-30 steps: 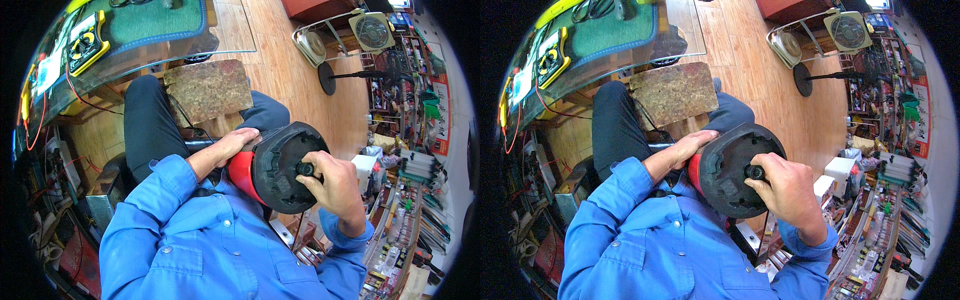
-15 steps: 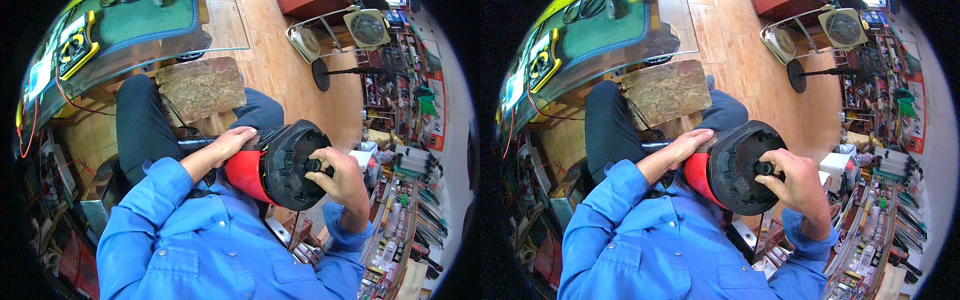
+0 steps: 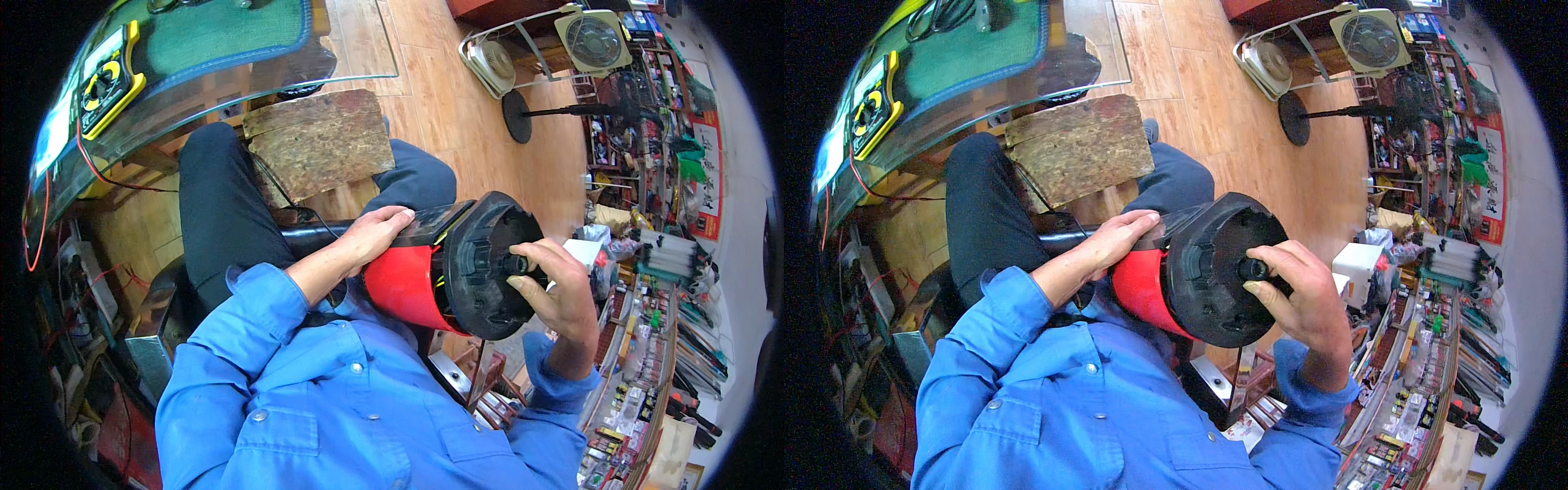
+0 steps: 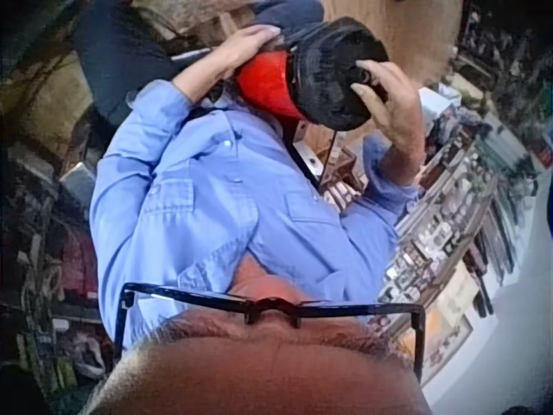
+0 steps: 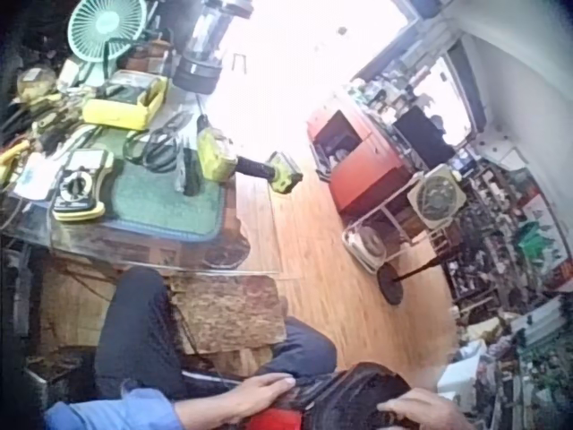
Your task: The person assembles a red cylindrical electronic device by hand, connecting internal wires, fitting a black base, and attaching a control panel. The person repeatedly aligns and secures the components without using visible tools.
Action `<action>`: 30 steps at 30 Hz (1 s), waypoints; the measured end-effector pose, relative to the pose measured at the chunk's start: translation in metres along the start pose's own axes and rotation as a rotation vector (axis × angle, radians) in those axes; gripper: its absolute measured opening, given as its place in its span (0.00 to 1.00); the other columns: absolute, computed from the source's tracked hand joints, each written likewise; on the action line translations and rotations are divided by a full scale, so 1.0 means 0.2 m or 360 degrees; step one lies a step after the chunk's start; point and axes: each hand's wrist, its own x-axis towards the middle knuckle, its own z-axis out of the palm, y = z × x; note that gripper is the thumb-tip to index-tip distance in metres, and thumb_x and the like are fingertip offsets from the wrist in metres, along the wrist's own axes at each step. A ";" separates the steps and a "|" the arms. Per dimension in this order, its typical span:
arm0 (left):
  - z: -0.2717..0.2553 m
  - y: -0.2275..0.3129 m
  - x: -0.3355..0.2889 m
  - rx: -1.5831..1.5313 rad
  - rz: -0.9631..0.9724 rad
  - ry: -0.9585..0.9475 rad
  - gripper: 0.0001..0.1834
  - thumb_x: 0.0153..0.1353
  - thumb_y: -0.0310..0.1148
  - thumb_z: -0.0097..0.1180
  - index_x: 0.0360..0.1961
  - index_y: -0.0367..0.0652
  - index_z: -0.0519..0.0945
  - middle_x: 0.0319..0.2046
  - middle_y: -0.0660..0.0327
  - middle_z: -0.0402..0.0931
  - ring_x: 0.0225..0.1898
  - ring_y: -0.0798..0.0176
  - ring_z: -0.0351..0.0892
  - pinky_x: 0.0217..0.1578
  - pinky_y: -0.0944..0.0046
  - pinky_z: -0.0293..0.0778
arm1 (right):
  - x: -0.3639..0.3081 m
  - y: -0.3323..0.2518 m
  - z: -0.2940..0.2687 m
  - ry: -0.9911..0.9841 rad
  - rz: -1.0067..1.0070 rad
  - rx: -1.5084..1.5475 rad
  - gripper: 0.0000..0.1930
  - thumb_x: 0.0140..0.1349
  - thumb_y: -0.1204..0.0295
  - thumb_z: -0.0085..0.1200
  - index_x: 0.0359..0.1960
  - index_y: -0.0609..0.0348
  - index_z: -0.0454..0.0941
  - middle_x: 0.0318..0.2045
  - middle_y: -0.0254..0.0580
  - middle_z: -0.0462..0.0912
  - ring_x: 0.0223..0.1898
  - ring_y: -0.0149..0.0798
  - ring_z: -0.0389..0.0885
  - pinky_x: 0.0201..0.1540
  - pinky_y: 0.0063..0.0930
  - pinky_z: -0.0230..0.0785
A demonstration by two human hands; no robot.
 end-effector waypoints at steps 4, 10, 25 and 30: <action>0.03 0.03 -0.02 0.0026 -0.0035 0.0045 0.30 0.84 0.53 0.58 0.75 0.46 0.85 0.69 0.55 0.86 0.70 0.58 0.82 0.72 0.56 0.75 | -0.05 0.03 0.03 0.0159 0.0101 0.0047 0.27 0.55 0.77 0.82 0.58 0.66 0.89 0.44 0.47 0.87 0.44 0.43 0.86 0.49 0.37 0.80; 0.03 -0.01 0.00 0.0153 0.0009 0.0136 0.30 0.85 0.51 0.58 0.77 0.44 0.83 0.70 0.53 0.86 0.72 0.56 0.82 0.74 0.54 0.74 | -0.10 0.08 0.16 0.0612 0.0124 0.0193 0.46 0.53 0.51 0.86 0.68 0.69 0.83 0.67 0.56 0.80 0.65 0.52 0.81 0.68 0.45 0.75; 0.03 -0.07 0.04 0.0423 0.0206 0.0150 0.31 0.84 0.52 0.58 0.76 0.43 0.83 0.69 0.47 0.86 0.72 0.51 0.82 0.74 0.55 0.73 | -0.23 0.07 0.18 0.0321 0.0510 0.0401 0.64 0.43 0.63 0.91 0.84 0.68 0.68 0.81 0.61 0.74 0.82 0.56 0.74 0.84 0.47 0.65; 0.03 -0.11 0.05 0.0471 0.0198 0.0181 0.31 0.84 0.51 0.59 0.76 0.43 0.83 0.69 0.48 0.86 0.71 0.52 0.83 0.73 0.55 0.74 | -0.23 0.11 0.19 0.0335 0.0495 0.0545 0.64 0.43 0.62 0.92 0.83 0.68 0.69 0.80 0.62 0.74 0.82 0.56 0.74 0.84 0.47 0.66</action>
